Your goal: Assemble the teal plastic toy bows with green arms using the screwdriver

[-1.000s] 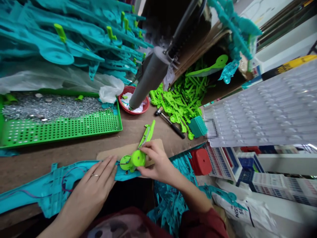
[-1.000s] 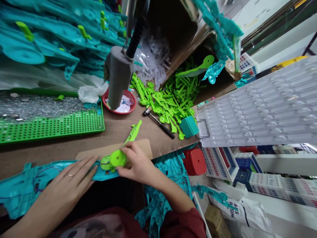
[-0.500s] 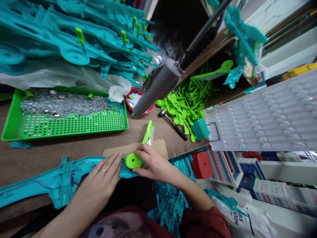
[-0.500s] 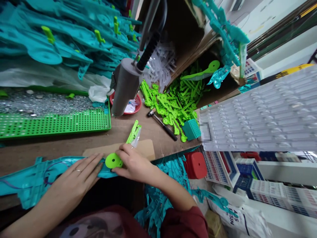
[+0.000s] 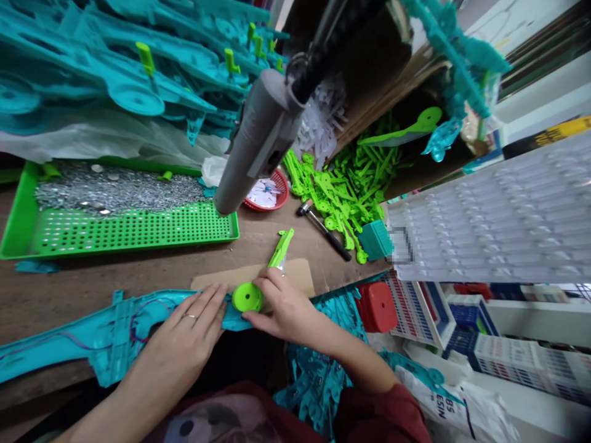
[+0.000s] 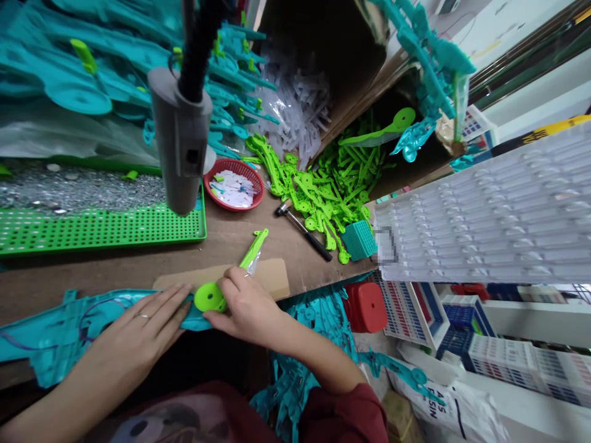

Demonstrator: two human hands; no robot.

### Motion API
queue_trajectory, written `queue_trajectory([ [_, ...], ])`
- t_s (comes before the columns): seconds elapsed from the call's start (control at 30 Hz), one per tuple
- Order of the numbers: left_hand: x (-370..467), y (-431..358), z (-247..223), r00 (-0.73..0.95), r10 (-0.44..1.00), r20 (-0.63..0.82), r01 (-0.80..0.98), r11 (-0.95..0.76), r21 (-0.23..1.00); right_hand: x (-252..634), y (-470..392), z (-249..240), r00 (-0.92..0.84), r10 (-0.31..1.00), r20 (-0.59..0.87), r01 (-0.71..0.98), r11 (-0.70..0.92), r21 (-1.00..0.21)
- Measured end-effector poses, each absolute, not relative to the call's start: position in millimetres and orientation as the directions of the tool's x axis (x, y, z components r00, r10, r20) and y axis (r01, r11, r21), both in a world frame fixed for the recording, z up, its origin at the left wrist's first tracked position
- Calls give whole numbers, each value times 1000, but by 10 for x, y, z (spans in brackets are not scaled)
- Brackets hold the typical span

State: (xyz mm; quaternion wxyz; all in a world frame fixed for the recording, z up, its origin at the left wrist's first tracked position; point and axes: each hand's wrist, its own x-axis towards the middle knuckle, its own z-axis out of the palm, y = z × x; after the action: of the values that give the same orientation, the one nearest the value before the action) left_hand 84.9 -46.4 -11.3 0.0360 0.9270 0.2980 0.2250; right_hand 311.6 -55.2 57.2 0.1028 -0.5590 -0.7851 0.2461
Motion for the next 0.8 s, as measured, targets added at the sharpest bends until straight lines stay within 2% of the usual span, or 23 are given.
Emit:
queue_trajectory([
  [0.17,835,-430,-86,747,516,419,511,-849,134,3128,-507,643,-377,914,-148,838,268,-475],
  [0.3,831,-417,-96,756,502,420,504,-856,116,3112,-454,696,-431,882,-191,855,331,-399],
  [0.6,862,-423,-35,723,535,437,514,-839,178,3069,-400,738,-463,859,-219,877,408,-254],
  [0.8,849,-432,-61,739,531,416,508,-844,174,3113,-381,666,-475,848,-233,856,384,-346],
])
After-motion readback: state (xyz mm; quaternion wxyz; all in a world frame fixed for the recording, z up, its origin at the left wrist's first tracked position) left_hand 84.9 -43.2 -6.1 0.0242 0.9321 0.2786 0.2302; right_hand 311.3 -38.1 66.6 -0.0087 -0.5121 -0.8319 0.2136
